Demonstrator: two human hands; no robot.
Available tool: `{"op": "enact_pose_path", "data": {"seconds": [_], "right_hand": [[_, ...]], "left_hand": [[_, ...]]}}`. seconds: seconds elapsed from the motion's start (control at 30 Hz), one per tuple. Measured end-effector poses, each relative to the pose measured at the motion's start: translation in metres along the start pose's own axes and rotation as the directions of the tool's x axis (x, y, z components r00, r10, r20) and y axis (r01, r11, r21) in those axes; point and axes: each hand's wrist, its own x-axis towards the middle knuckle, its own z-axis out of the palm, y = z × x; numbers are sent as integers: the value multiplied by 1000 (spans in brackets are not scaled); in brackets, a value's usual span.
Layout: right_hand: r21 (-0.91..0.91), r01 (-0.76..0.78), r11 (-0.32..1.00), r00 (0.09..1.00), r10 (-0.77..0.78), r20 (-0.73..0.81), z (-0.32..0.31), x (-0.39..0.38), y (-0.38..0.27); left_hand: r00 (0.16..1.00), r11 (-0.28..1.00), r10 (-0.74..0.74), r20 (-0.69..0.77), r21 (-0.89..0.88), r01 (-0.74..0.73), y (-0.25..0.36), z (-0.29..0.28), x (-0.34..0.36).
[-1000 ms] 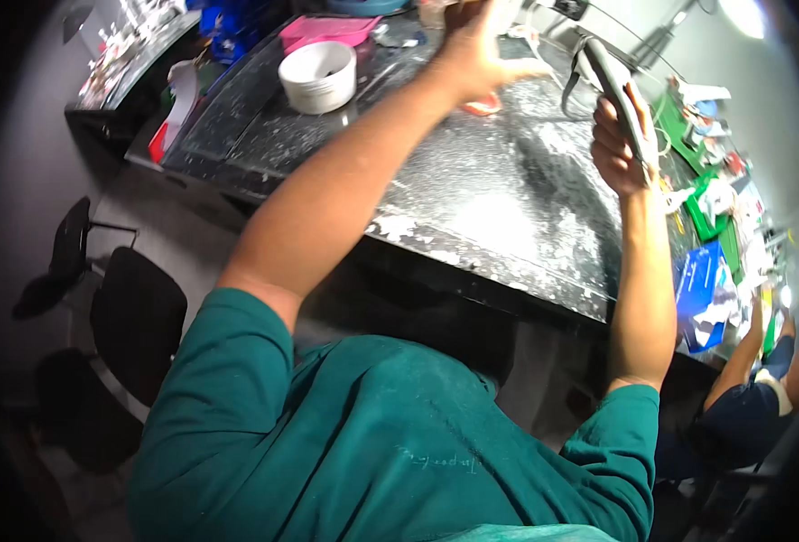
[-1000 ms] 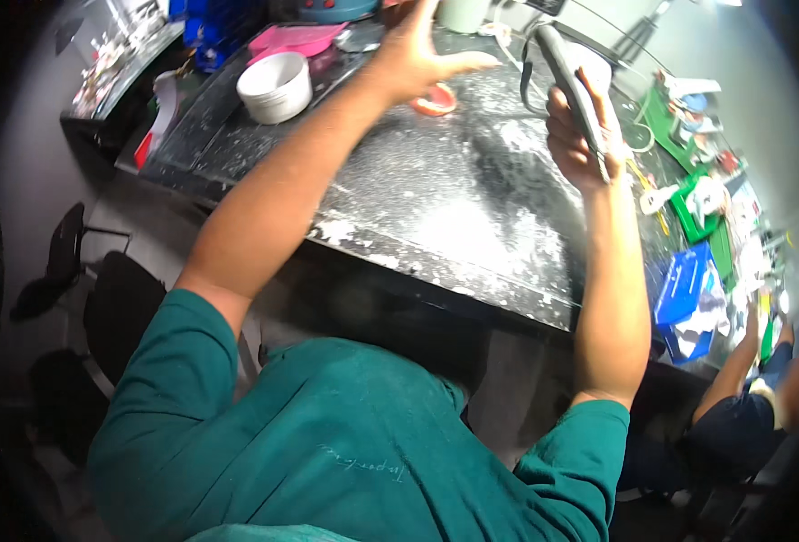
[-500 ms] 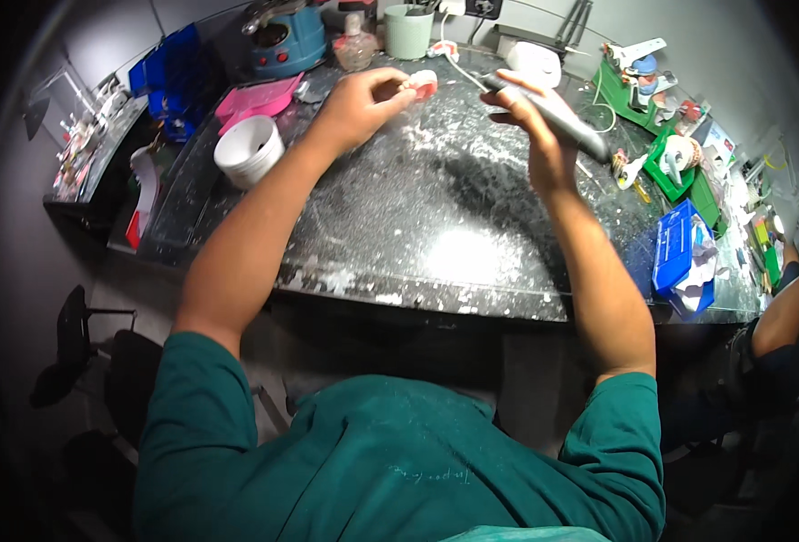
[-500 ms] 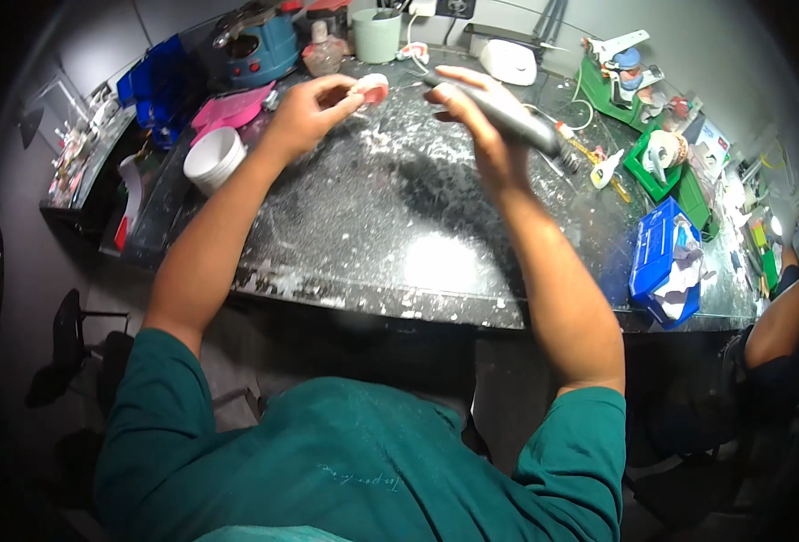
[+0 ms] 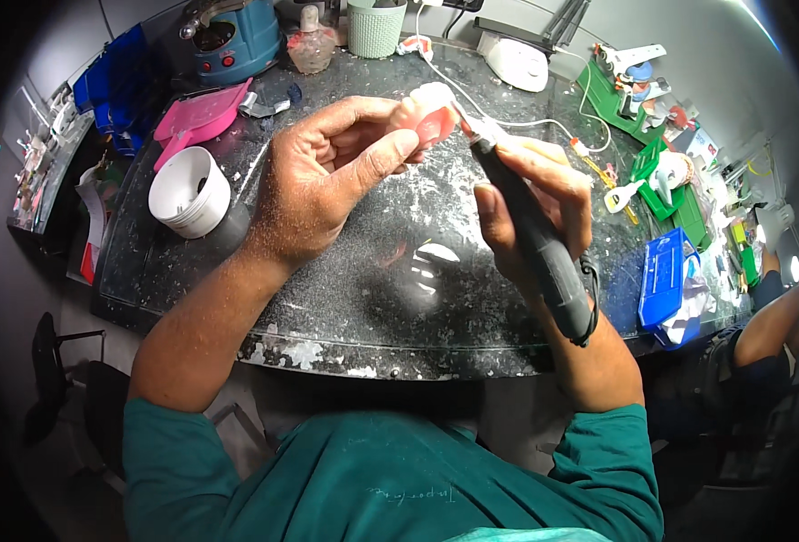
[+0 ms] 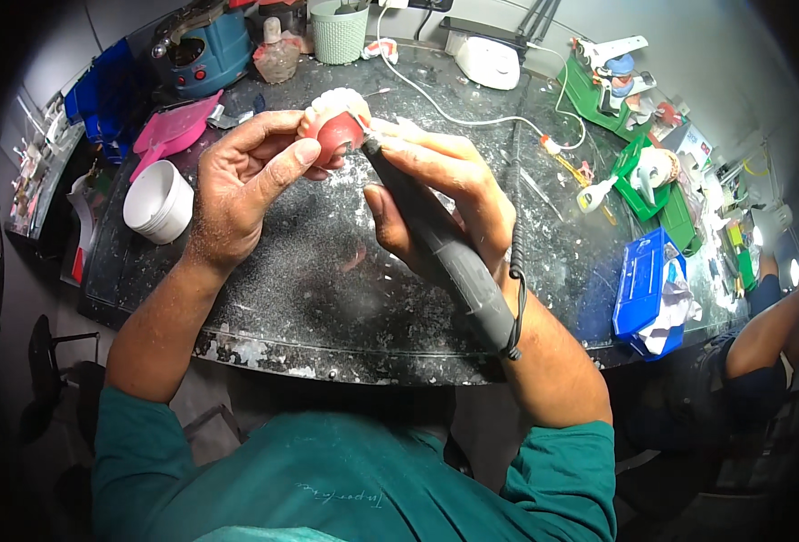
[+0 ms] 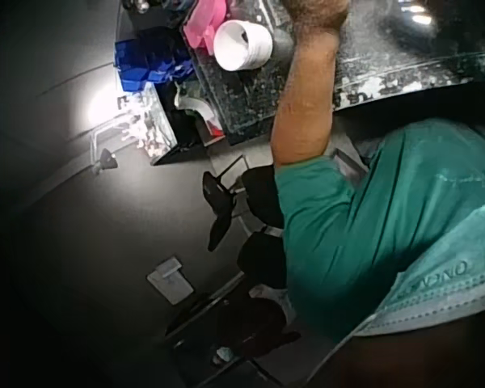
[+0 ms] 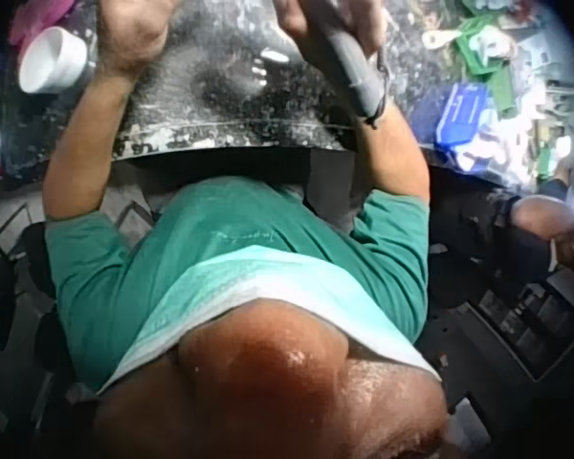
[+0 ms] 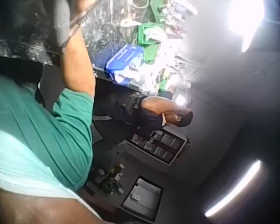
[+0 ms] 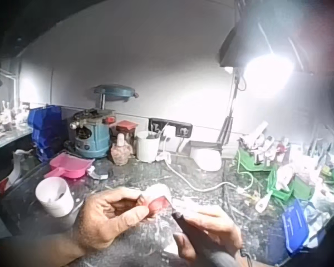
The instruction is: The person trims a denture using a hand tool and then grinds and shapes it with an electric rotary tool.
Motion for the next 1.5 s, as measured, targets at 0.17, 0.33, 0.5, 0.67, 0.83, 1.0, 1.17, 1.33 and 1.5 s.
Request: {"op": "enact_pose_path", "data": {"seconds": [0.17, 0.33, 0.5, 0.67, 0.83, 1.0, 1.17, 1.33, 1.5], "right_hand": [[-150, -149, 977, 987, 156, 38, 2, 0, 9], [97, -491, 866, 870, 482, 100, 1, 0, -2], [317, -713, 625, 696, 686, 212, -3, 7, -4], [34, -390, 920, 920, 388, 55, 5, -2, 9], [-72, 65, 995, 919, -31, 394, -7, 4, 15], [-128, 72, 989, 989, -54, 139, 1, -1, 18], [-236, 36, 971, 994, -11, 105, -4, 0, 14], [-221, 63, 973, 981, -19, 192, -7, 1, 11], [-224, 66, 972, 983, -25, 183, -7, 0, 15]], "left_hand": [[984, 962, -174, 27, -210, 176, -8, -10, -1], [923, 832, -351, 159, -400, 385, -16, -9, -2], [926, 774, -296, 236, -509, 377, -19, -9, -1], [936, 892, -351, -13, -310, 330, -26, -9, -2], [957, 916, -278, 77, -278, 288, -16, 1, -4], [980, 869, -195, 29, -458, 186, -15, -1, 2], [980, 849, -191, -54, -509, 138, -16, -3, 3], [981, 800, -187, -54, -588, 120, -23, -8, 2], [982, 809, -179, -61, -577, 112, -29, -10, 1]]}}
